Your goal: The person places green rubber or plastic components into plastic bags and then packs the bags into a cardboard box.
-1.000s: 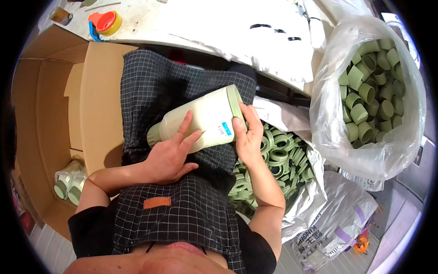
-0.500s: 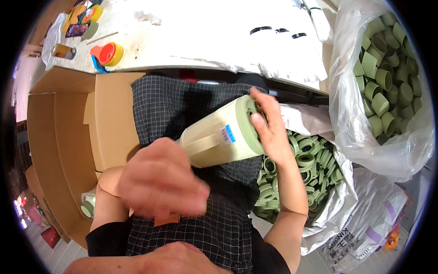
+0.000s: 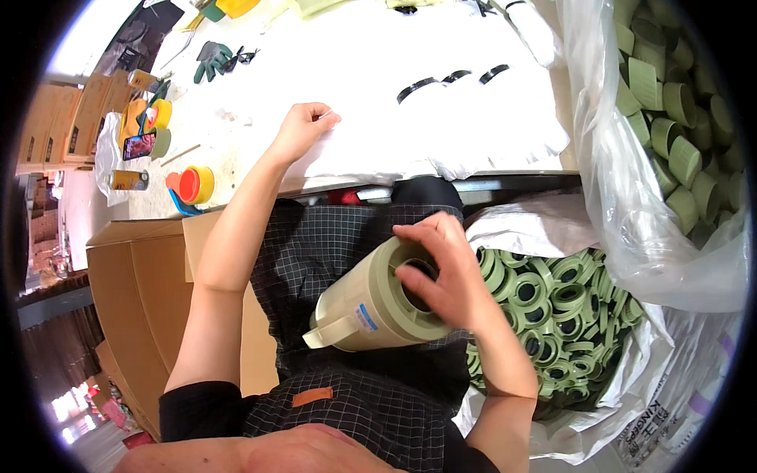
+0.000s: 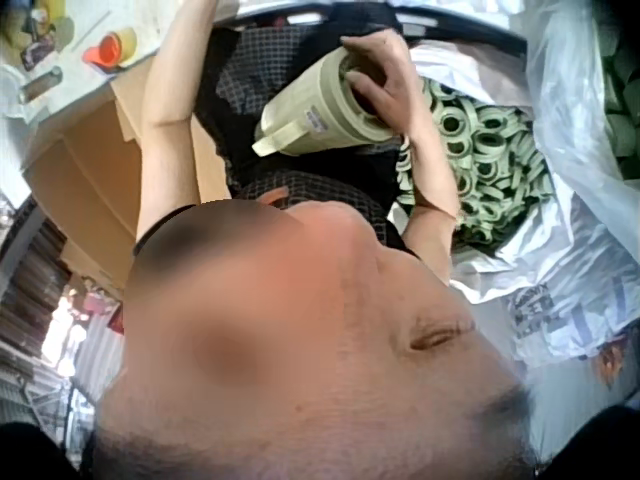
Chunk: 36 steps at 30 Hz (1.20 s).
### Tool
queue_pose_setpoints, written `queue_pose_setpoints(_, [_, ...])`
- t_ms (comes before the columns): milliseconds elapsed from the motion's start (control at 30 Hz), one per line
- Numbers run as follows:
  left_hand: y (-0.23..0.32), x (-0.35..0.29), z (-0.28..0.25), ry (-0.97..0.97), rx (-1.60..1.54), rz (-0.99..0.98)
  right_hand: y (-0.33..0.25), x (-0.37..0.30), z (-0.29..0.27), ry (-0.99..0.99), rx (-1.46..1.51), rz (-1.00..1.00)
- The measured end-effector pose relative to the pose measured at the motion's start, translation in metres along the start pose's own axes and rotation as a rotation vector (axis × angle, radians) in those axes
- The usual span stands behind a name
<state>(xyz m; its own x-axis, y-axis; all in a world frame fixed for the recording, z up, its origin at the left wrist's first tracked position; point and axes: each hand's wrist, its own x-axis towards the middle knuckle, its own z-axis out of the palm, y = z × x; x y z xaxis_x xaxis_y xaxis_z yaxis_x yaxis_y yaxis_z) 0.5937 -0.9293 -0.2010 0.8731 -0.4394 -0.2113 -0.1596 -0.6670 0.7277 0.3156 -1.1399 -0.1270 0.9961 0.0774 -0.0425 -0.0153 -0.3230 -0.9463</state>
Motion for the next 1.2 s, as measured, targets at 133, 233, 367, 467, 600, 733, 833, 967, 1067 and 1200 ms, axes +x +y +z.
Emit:
queue_pose_setpoints(133, [-0.012, 0.003, -0.003, -0.04, -0.38, -0.013, 0.01, 0.036, 0.001, 0.035, 0.318, 0.196])
queue_pose_setpoints(233, [0.017, -0.008, 0.0, 0.038, -0.843, -0.009, 0.006, 0.048, 0.008, 0.164, 0.378, 0.216])
queue_pose_setpoints(367, [0.085, -0.1, 0.035, -0.271, -0.822, 0.078, 0.016, 0.059, 0.018, 0.465, 0.23, 0.103])
queue_pose_setpoints(467, [0.084, -0.123, 0.066, -0.22, -1.205, 0.095, 0.017, 0.05, 0.02, 0.446, 0.236, -0.119])
queue_pose_setpoints(600, [0.094, -0.137, 0.062, -0.205, -1.381, 0.099, 0.022, 0.035, 0.018, 0.519, 0.16, -0.266])
queue_pose_setpoints(733, [0.104, -0.158, 0.039, -0.139, -1.399, 0.254, 0.029, 0.027, 0.006, 0.555, 0.573, -0.027])
queue_pose_setpoints(833, [0.101, -0.164, 0.057, -0.105, -0.809, 0.119, 0.024, 0.026, 0.02, 0.241, 0.598, -0.022])
queue_pose_setpoints(967, [0.089, -0.174, 0.028, -0.288, -1.654, 0.195, 0.075, 0.017, -0.007, 0.665, 0.271, -0.147])
queue_pose_setpoints(1067, [0.077, -0.18, 0.027, -0.236, -1.018, 0.289, 0.124, 0.007, -0.017, 0.964, 1.38, 0.099])
queue_pose_setpoints(1200, [0.038, -0.158, 0.065, 0.076, -0.556, 0.014, 0.101, -0.031, 0.03, 1.096, 0.608, 0.16])
